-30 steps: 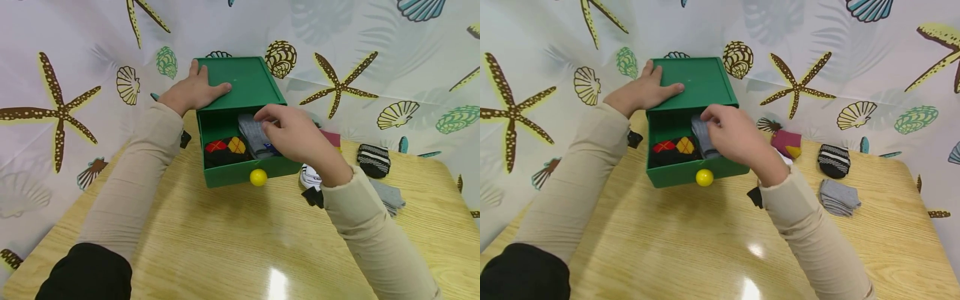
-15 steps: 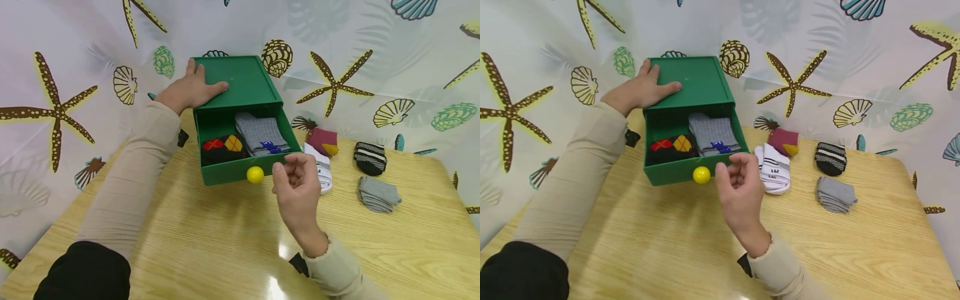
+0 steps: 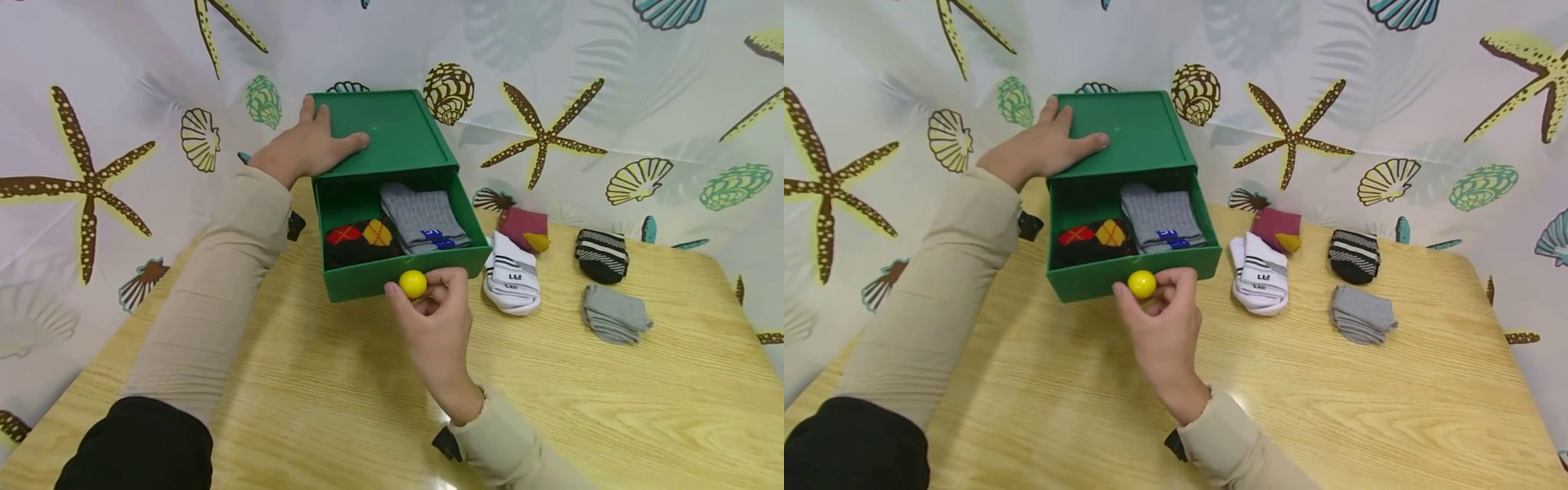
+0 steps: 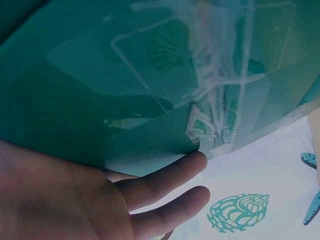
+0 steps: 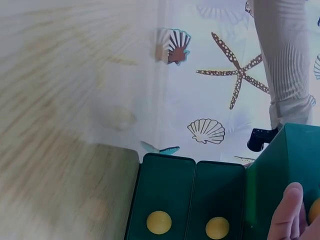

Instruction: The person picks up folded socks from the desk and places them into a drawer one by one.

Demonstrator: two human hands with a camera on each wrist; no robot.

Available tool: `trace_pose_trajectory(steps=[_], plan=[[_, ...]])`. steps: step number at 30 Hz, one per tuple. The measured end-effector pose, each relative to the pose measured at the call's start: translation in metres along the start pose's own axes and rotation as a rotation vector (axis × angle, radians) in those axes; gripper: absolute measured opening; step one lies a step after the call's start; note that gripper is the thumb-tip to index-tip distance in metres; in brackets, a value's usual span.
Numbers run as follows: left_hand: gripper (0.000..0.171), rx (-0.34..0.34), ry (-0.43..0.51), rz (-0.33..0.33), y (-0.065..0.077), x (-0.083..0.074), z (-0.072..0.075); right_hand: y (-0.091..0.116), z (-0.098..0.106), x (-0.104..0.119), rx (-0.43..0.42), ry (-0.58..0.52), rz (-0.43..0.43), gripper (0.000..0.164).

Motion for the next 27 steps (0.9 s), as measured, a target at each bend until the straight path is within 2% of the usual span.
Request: trace_pose_trajectory(steps=[8, 20, 27], plan=[[0.100, -0.012, -0.001, -0.009, 0.002, -0.002, -0.001, -0.009, -0.008, -0.001, -0.009, -0.026, 0.012, 0.043], [0.099, -0.020, 0.015, -0.003, 0.002, -0.004, -0.001, -0.016, -0.021, -0.008, -0.027, -0.297, 0.094, 0.036], [0.100, -0.026, 0.031, 0.007, 0.003, -0.003, -0.002, -0.018, -0.023, -0.011, -0.038, -0.348, 0.119, 0.035]])
Point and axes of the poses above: each hand's wrist, its own y-axis away from the middle knuckle, its own z-axis out of the back of the hand, x = y × z, the point moved 1 cm from there along -y, towards the middle knuckle, and after that the axes turned 14 degrees about x, right-handed, at the moved point
